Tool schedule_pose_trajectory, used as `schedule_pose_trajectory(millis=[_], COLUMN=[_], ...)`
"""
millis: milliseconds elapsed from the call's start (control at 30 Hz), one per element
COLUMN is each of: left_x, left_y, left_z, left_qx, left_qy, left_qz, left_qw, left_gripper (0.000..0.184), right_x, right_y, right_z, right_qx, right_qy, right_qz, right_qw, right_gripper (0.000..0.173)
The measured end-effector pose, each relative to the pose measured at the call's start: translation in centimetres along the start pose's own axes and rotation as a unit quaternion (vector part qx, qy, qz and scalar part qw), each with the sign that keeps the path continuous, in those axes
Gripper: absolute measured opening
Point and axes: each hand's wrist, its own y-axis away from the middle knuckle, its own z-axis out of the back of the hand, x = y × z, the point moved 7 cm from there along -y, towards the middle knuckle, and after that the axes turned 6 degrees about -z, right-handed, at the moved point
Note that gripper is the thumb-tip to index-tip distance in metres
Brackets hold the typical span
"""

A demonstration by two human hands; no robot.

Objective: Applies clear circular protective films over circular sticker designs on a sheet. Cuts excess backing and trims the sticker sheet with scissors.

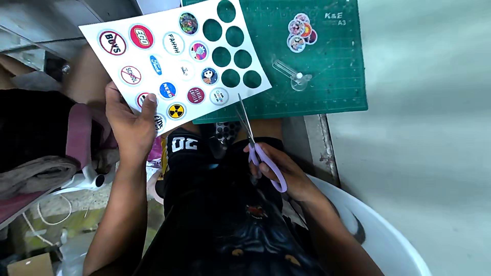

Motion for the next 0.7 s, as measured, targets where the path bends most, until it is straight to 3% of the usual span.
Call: schedule_pose_trajectory(millis=[167, 700], left_x=[-0.3, -0.4], left_y=[1.6, 1.8], left_z=[-0.5, -0.8], left_qx=[0.042, 0.051], left_qy=[0.003, 0.004], left_qz=[0.02, 0.006], left_qw=[0.999, 0.999], left_gripper=[0.047, 0.05], right_x=[-0.2, -0.4], right_y=[-0.9, -1.1], right_z=[0.1, 0.2], right_qx=[-0.01, -0.029], right_qy=[-0.028, -0.031], right_qz=[0.013, 0.008], right_qw=[0.999, 0.999], right_gripper=[0.063, 0.059])
